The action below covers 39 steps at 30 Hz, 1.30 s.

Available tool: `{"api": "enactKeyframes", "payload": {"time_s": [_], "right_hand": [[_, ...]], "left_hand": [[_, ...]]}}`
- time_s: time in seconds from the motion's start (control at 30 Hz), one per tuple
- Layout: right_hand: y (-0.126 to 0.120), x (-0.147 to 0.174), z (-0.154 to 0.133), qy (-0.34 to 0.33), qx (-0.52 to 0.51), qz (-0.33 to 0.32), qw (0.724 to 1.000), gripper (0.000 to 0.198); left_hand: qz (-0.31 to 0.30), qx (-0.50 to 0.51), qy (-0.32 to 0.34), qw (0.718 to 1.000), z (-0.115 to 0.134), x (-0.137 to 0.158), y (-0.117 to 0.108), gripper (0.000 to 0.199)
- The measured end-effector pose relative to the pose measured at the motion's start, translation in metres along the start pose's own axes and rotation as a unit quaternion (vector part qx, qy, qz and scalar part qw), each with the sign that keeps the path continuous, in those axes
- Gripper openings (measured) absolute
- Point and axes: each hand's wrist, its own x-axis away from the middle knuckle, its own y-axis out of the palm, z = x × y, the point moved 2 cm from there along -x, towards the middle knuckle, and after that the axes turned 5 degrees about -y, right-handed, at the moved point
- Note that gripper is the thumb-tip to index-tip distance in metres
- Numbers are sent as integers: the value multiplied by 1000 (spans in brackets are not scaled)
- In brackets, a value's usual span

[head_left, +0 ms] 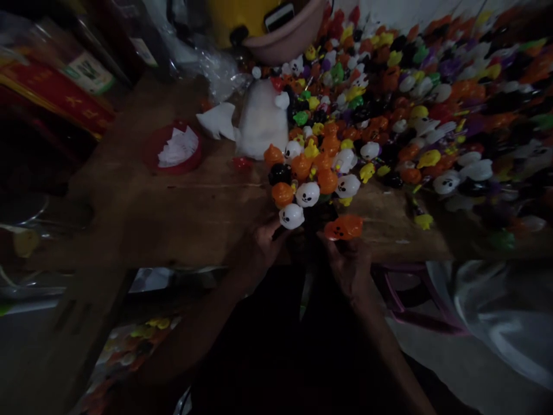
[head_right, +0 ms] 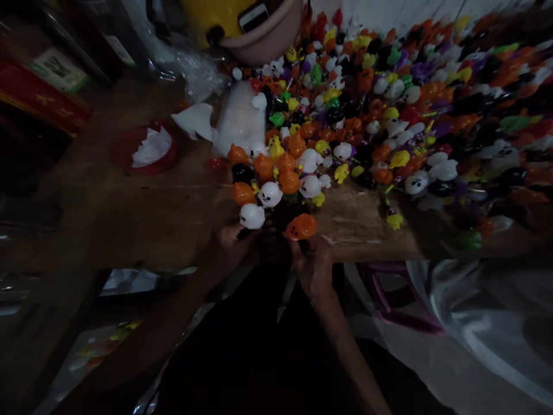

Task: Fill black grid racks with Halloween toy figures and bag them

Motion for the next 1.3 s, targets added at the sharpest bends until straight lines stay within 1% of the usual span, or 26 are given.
{"api": "enactKeyframes", "payload": {"time_s": [0.1, 0.17, 0.23, 0.3, 0.37, 0.43, 0.5, 0.57, 0.67, 0.73, 0.77, 0.83, 0.87, 0.93, 0.97, 1.03, 1.1, 1.13, 1.2, 1.27, 1.3], "right_hand": [[3, -2, -7, -11, -8, 1, 1000, 22], [6, -7, -13, -19, -8, 7, 1000, 22], [4, -13, -20, -31, 7, 4, 999, 24], [-4, -16, -26, -57, 47, -11, 997, 26], [-19, -14, -29, -90, 102, -39, 990, 29], [-35, -6, -30, -115, 146, -81, 979, 32], [-46, 2, -30, -125, 171, -122, 970, 36], [-48, 4, -31, -124, 196, -145, 962, 38], [-38, -13, -38, -110, 218, -188, 951, 34], [-28, -34, -46, -98, 189, -217, 953, 25], [-23, -44, -50, -87, 159, -215, 960, 21], [-14, -58, -56, -51, 66, -184, 979, 13], [-9, -61, -57, -29, 10, -166, 986, 13], [0, -57, -54, 7, -83, -138, 987, 18], [5, -52, -51, 13, -108, -123, 986, 18], [11, -41, -45, -8, -108, -82, 991, 14], [16, -32, -41, -55, -74, -52, 994, 14], [17, -30, -40, -80, -60, -48, 994, 16], [19, -30, -39, -113, -43, -49, 992, 16], [20, -34, -38, -127, -32, -41, 991, 13], [20, -35, -38, -132, -28, -35, 990, 12]], "left_hand": [[-9, -3, 22, 1000, 5, 1, 0, 23], [-26, 1, 29, 999, 8, 1, -1, 25], [-35, 2, 25, 999, 10, 0, -3, 25], [-43, 2, 10, 999, 9, -2, -4, 24], [-53, 2, -17, 998, 8, -4, -4, 24], [-64, -4, -56, 996, 6, -5, -3, 25], [-60, -18, -90, 994, 6, -6, -3, 25], [-62, -31, -110, 992, 7, -6, -4, 25], [-76, -48, -124, 988, 7, -4, -4, 22], [-69, -56, -131, 987, 5, -3, -4, 25], [-57, -57, -134, 988, 4, -3, -4, 28], [-28, -46, -143, 988, 4, -3, -5, 34], [-18, -36, -150, 988, 4, -3, -5, 36], [-11, -12, -157, 987, 6, -1, -7, 35], [-11, 0, -155, 988, 6, 2, -9, 34], [-10, 24, -136, 990, 6, 9, -14, 31], [-1, 42, -107, 993, 3, 17, -21, 28], [17, 47, -86, 995, 2, 20, -25, 26], [73, 47, -16, 996, 4, 20, -35, 25], [128, 45, 84, 987, 11, 11, -44, 36], [133, 43, 134, 981, 17, 4, -47, 44]]}}
